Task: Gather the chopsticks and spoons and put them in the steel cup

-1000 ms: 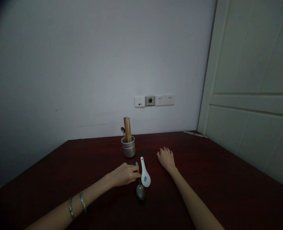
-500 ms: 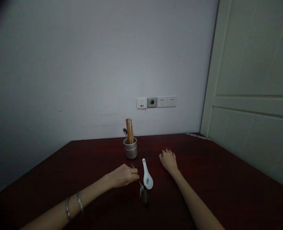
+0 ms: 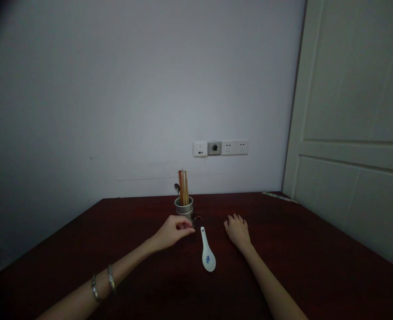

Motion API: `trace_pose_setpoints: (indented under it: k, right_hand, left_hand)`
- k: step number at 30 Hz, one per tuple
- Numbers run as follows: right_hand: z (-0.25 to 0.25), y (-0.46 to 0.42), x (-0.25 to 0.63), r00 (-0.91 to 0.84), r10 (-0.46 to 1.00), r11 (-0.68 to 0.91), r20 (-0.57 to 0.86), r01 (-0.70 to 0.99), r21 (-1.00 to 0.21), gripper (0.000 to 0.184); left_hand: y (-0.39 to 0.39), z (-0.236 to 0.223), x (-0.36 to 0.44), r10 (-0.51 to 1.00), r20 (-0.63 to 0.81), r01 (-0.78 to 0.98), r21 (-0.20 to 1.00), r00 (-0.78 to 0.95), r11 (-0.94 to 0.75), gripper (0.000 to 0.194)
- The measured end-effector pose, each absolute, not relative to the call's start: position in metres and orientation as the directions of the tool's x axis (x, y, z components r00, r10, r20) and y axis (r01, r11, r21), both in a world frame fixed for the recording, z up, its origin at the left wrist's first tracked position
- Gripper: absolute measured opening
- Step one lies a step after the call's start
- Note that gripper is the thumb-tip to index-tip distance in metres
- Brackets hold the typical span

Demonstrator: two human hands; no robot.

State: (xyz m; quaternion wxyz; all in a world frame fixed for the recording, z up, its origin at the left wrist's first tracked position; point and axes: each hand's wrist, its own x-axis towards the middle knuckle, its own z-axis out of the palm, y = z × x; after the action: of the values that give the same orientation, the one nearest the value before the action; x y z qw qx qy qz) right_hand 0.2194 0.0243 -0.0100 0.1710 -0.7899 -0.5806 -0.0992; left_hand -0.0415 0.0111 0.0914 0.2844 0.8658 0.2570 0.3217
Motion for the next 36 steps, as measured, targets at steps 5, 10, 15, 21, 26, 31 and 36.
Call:
trace_pose_setpoints:
  k: [5,10,15,21,26,31,36]
  right_hand:
    - [-0.01,0.025,0.22,0.313,0.886,-0.271,0.344,0.948,-0.164,0.042]
    - [-0.01,0.025,0.22,0.307,0.884,-0.265,0.353,0.95,-0.164,0.04]
    - [-0.009,0.024,0.219,0.297,0.884,-0.259,0.361,0.954,-0.15,0.041]
    - [-0.009,0.022,0.219,0.316,0.878,-0.266,0.359,0.946,-0.183,0.04]
    - [0.015,0.02,0.218,0.3,0.863,-0.098,0.406,0.888,-0.449,0.034]
    - [0.067,0.015,0.179,0.304,0.847,0.226,0.436,0.537,-0.813,0.027]
    - [0.104,0.0,0.127,0.235,0.918,0.254,0.318,0.267,-0.93,0.034]
  left_hand:
    - [0.024,0.112,-0.03,0.81,0.346,0.103,0.891,0.474,-0.442,0.027]
    - [0.036,0.121,-0.026,0.835,0.356,-0.031,0.925,0.419,-0.378,0.029]
    - [0.041,0.113,-0.029,0.858,0.336,-0.007,0.932,0.389,-0.362,0.029]
    - [0.045,0.108,-0.034,0.861,0.298,0.053,0.936,0.413,-0.349,0.027]
    - [0.048,0.106,-0.035,0.86,0.285,0.07,0.936,0.422,-0.344,0.028]
    - [0.052,0.098,-0.034,0.849,0.293,0.083,0.928,0.439,-0.363,0.03]
    - [0.048,0.094,-0.032,0.828,0.3,0.083,0.921,0.474,-0.381,0.028]
